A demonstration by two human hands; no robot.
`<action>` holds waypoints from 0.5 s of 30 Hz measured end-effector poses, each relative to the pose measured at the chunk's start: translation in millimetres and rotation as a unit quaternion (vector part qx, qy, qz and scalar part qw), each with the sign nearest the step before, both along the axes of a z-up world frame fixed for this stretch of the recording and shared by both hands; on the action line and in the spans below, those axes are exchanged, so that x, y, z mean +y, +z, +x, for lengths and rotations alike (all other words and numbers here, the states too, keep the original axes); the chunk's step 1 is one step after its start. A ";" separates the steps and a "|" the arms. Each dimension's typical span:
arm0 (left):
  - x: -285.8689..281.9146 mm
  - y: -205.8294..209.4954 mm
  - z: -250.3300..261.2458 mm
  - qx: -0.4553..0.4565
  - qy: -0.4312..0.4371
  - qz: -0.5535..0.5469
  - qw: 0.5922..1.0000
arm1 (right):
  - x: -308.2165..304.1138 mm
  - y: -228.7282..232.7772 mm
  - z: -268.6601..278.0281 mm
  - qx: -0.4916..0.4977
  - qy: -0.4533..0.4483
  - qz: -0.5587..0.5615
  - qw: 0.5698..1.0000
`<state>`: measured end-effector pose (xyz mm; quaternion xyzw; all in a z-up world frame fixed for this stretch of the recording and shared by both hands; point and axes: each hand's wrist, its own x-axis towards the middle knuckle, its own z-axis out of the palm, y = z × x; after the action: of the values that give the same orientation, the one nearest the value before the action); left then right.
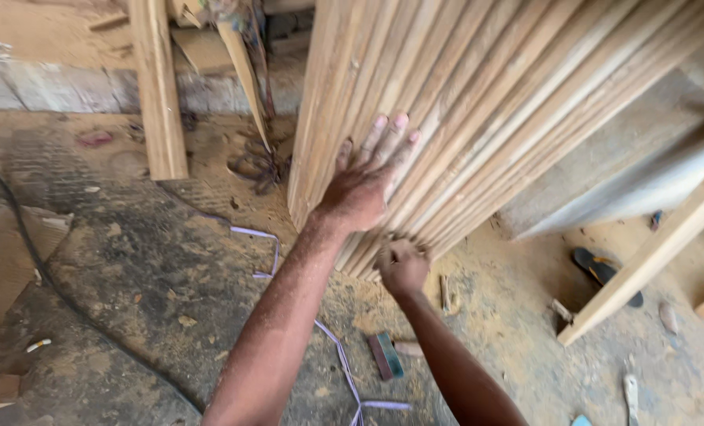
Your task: The person sands the surface of a large, cylindrical wooden structure made of vertical slats using a sanding block. They hold the structure with one hand while moving the sanding block up and down the surface with the other.
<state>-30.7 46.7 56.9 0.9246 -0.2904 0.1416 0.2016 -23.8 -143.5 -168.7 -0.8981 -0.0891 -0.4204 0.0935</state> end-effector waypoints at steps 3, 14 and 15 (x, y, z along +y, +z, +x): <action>3.5 -1.1 -7.5 0.043 -0.050 -0.033 0.997 | -22.8 61.6 28.5 -0.020 -0.001 -0.007 1.000; 1.9 -0.6 -4.9 -0.002 -0.023 0.030 0.999 | -21.0 210.7 44.9 -0.177 -0.066 0.003 0.982; 3.2 -0.3 -3.8 -0.006 -0.022 0.029 0.999 | -14.0 183.6 32.8 -0.180 -0.065 0.002 0.982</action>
<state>-34.5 50.0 56.6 0.9226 -0.3162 0.1336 0.1760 8.9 -157.5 14.9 -0.8115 -0.0448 -0.5805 0.0505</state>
